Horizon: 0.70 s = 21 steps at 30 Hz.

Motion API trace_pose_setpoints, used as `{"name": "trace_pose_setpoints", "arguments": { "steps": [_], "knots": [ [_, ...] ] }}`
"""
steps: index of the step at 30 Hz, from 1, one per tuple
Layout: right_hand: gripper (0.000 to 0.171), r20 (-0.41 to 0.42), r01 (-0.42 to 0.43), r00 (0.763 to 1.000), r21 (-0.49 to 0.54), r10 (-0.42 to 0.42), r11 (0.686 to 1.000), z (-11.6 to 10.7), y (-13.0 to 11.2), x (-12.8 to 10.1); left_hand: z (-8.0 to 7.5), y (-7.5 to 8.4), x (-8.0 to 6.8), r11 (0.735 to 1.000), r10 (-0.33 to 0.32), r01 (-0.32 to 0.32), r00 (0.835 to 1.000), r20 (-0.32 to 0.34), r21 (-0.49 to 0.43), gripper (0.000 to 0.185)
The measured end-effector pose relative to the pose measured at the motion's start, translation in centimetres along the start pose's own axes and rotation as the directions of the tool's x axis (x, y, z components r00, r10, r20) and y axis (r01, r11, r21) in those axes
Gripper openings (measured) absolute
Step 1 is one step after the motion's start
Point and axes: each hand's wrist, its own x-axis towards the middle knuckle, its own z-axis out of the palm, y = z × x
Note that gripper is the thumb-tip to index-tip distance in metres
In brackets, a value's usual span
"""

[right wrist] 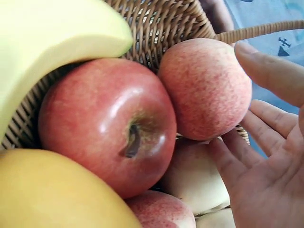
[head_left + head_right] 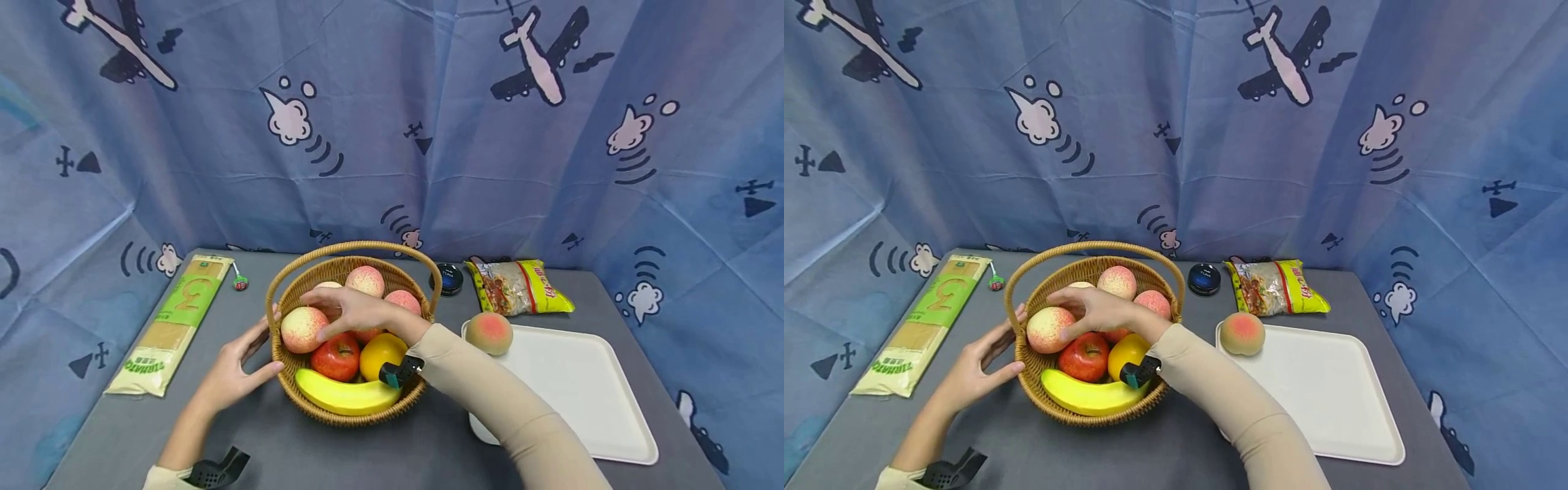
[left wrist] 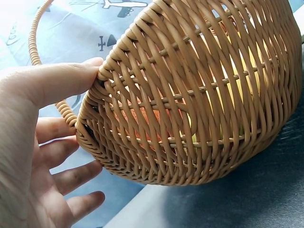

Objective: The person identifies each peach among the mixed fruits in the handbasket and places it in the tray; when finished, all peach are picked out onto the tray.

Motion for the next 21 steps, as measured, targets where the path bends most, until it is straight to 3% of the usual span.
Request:
{"name": "trace_pose_setpoints", "arguments": {
  "steps": [4,12,21],
  "knots": [
    [0.071,0.008,-0.024,1.000,-0.015,0.024,1.000,0.27,0.16,0.10,0.06,0.03,-0.01,1.000,0.008,-0.008,1.000,-0.005,-0.001,0.072],
    [0.074,-0.018,-0.030,0.999,-0.180,0.028,0.983,0.46,0.16,0.18,0.09,0.02,-0.06,1.000,-0.009,0.009,1.000,-0.006,0.003,0.072],
    [0.070,-0.084,-0.022,0.996,-0.420,-0.014,0.907,0.73,-0.05,0.29,0.06,-0.04,-0.03,1.000,-0.015,0.015,1.000,-0.002,-0.002,0.072]
  ]
}}
